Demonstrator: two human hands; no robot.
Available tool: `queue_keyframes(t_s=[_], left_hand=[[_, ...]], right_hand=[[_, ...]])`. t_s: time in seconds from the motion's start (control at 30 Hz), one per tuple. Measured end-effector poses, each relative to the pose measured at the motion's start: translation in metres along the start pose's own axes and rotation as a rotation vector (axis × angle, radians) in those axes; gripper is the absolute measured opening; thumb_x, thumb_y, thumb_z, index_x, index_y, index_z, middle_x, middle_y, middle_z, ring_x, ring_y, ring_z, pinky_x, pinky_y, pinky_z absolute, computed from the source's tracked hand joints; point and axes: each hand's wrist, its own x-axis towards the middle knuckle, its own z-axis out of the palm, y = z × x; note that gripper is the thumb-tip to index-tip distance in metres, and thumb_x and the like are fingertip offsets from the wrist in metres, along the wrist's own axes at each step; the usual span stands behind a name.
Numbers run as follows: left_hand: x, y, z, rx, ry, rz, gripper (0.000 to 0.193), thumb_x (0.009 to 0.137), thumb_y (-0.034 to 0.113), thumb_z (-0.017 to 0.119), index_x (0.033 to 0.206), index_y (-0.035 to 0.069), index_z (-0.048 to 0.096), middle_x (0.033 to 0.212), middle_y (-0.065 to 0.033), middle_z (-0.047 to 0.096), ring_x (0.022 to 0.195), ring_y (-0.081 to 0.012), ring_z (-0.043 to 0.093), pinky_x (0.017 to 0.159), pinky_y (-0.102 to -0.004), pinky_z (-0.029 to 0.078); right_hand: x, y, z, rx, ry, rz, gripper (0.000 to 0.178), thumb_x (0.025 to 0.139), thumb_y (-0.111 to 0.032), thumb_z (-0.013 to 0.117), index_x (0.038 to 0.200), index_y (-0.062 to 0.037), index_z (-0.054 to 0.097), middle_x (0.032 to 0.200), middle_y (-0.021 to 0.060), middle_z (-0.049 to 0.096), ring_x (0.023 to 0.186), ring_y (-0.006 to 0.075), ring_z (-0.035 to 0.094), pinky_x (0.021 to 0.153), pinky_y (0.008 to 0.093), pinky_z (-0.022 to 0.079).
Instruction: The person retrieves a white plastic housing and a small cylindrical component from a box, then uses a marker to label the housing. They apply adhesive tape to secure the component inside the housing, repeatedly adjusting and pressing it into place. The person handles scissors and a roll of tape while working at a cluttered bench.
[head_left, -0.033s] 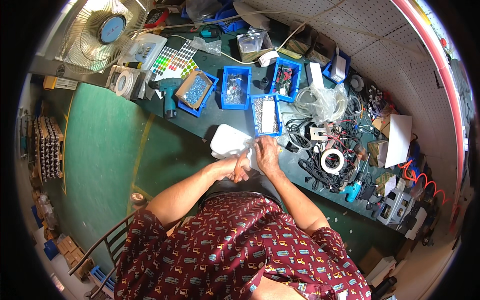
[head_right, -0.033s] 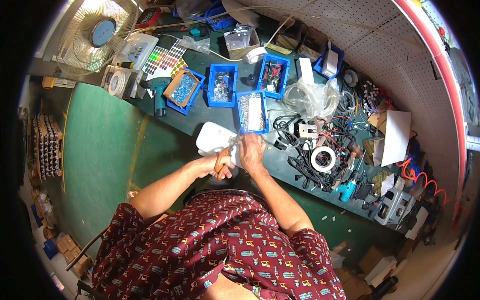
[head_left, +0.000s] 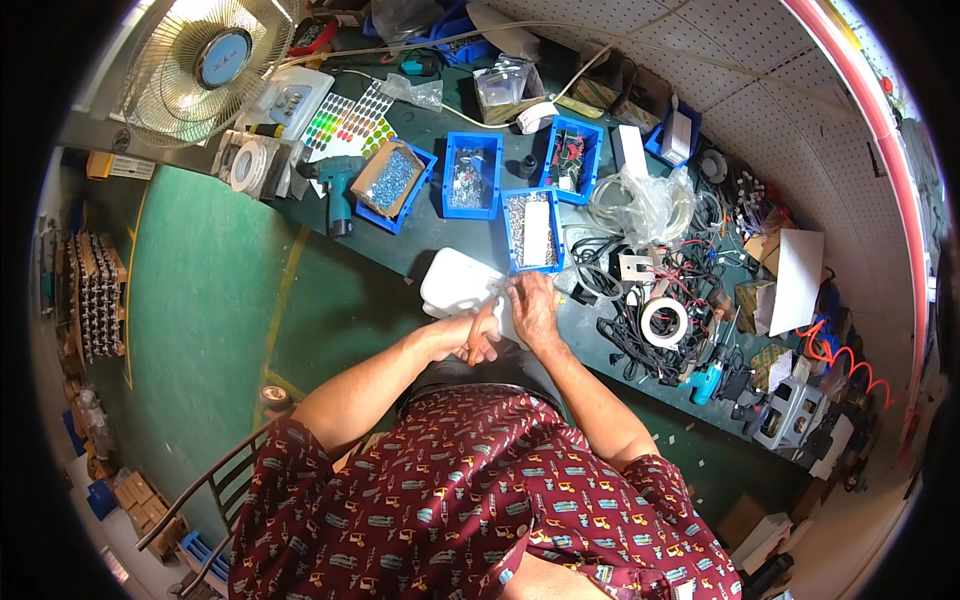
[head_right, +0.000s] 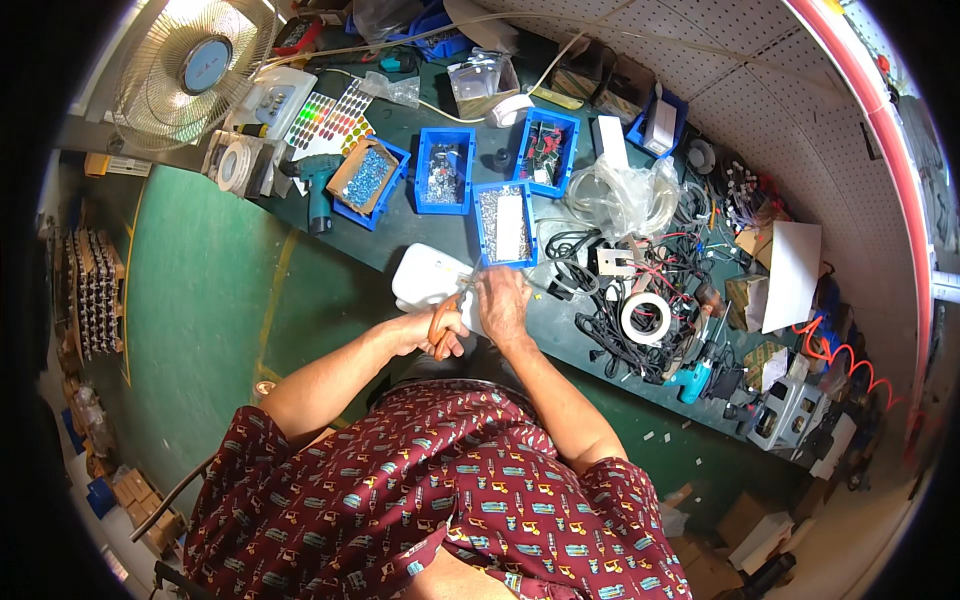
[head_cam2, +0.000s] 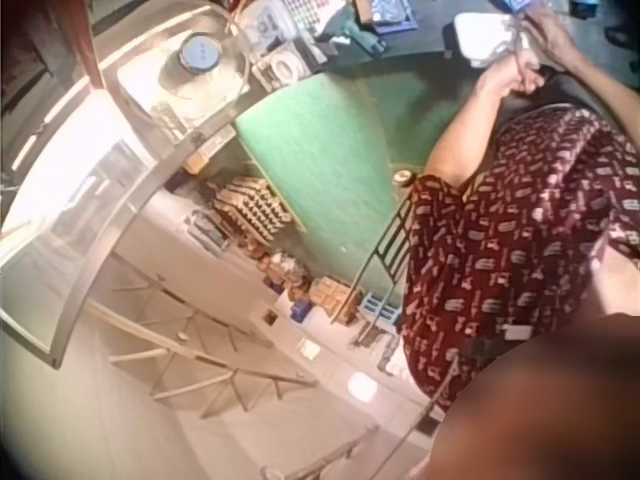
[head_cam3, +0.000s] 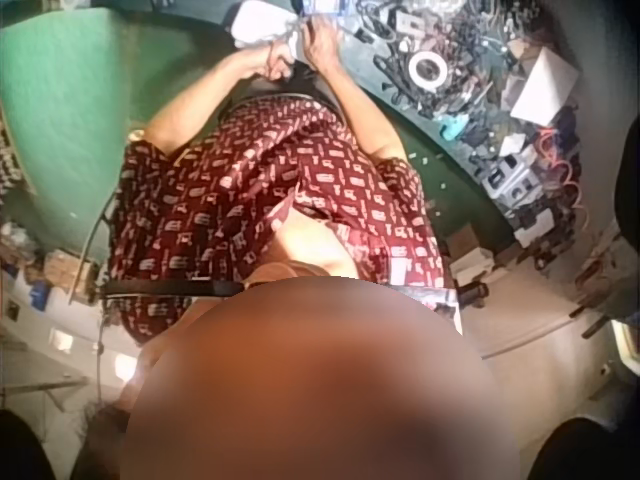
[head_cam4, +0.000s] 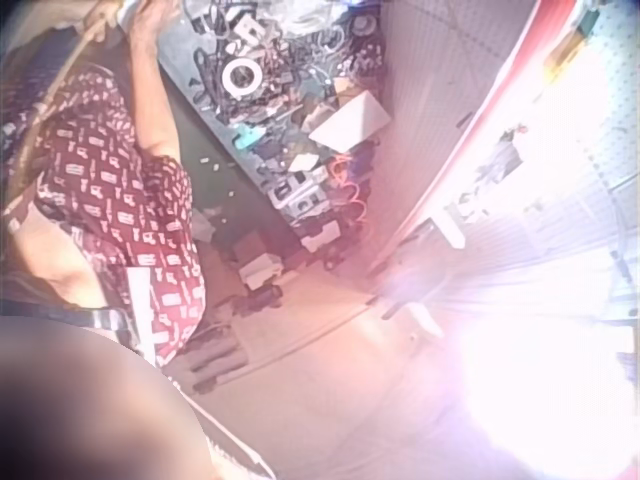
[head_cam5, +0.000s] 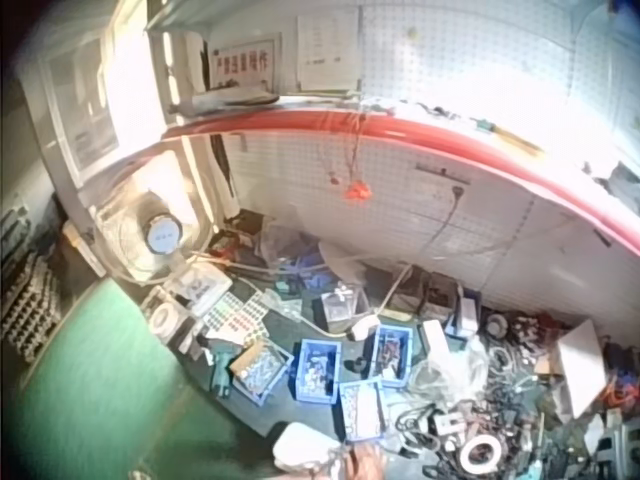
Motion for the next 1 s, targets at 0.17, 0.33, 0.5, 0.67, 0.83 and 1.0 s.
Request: queue_keyframes(t_s=[0.17,0.33,0.5,0.67,0.83,1.0], left_hand=[[0.000,0.001,0.001,-0.018,0.013,0.003,0.058,0.086,0.035,0.061,0.125,-0.007,0.055,0.090,-0.0205,0.069,0.062,-0.0181,0.063,0.059,-0.0310,0.052],[0.002,0.002,0.002,0.028,0.019,0.015,0.055,0.086,0.027,0.061,0.125,-0.011,0.053,0.088,-0.0218,0.069,0.061,-0.0184,0.063,0.055,-0.0303,0.052],[0.007,-0.002,-0.001,0.056,0.031,0.042,0.042,0.086,0.018,0.064,0.116,-0.009,0.052,0.082,-0.0194,0.066,0.061,-0.0197,0.065,0.048,-0.0291,0.051],[0.010,-0.002,0.001,0.065,0.052,0.063,0.030,0.086,0.011,0.065,0.106,-0.005,0.051,0.077,-0.0143,0.062,0.064,-0.0209,0.068,0.045,-0.0301,0.051],[0.009,-0.003,0.001,0.063,0.078,0.065,0.023,0.087,0.009,0.064,0.102,-0.003,0.051,0.081,-0.0135,0.061,0.061,-0.0204,0.066,0.044,-0.0296,0.049],[-0.002,0.007,0.000,0.104,0.081,0.128,0.021,0.088,0.010,0.063,0.101,-0.003,0.054,0.081,-0.0129,0.062,0.062,-0.0176,0.062,0.048,-0.0281,0.046]], right_hand=[[-0.001,0.001,0.001,0.000,0.007,-0.006,0.017,0.092,-0.014,0.064,0.109,-0.0098,0.066,0.110,0.0096,0.062,0.108,0.0329,0.053,0.086,0.0493,0.037],[-0.001,0.002,0.002,-0.009,0.013,-0.001,0.018,0.091,-0.013,0.065,0.109,-0.0099,0.066,0.109,0.0094,0.062,0.108,0.0331,0.053,0.086,0.0493,0.038],[-0.002,-0.001,0.002,-0.012,0.021,0.004,0.018,0.090,-0.013,0.066,0.108,-0.0095,0.066,0.109,0.0094,0.062,0.108,0.0332,0.053,0.087,0.0497,0.038],[-0.002,0.001,0.004,-0.013,0.020,0.009,0.018,0.090,-0.013,0.066,0.108,-0.0090,0.065,0.110,0.0095,0.061,0.108,0.0331,0.053,0.088,0.0497,0.037],[-0.002,0.001,0.004,-0.011,0.026,0.007,0.017,0.091,-0.014,0.065,0.107,-0.0089,0.065,0.110,0.0097,0.061,0.108,0.0328,0.053,0.089,0.0492,0.037],[-0.003,-0.001,0.002,0.017,0.031,0.015,0.017,0.092,-0.014,0.065,0.108,-0.0085,0.064,0.110,0.0101,0.061,0.109,0.0329,0.053,0.090,0.0493,0.037]])
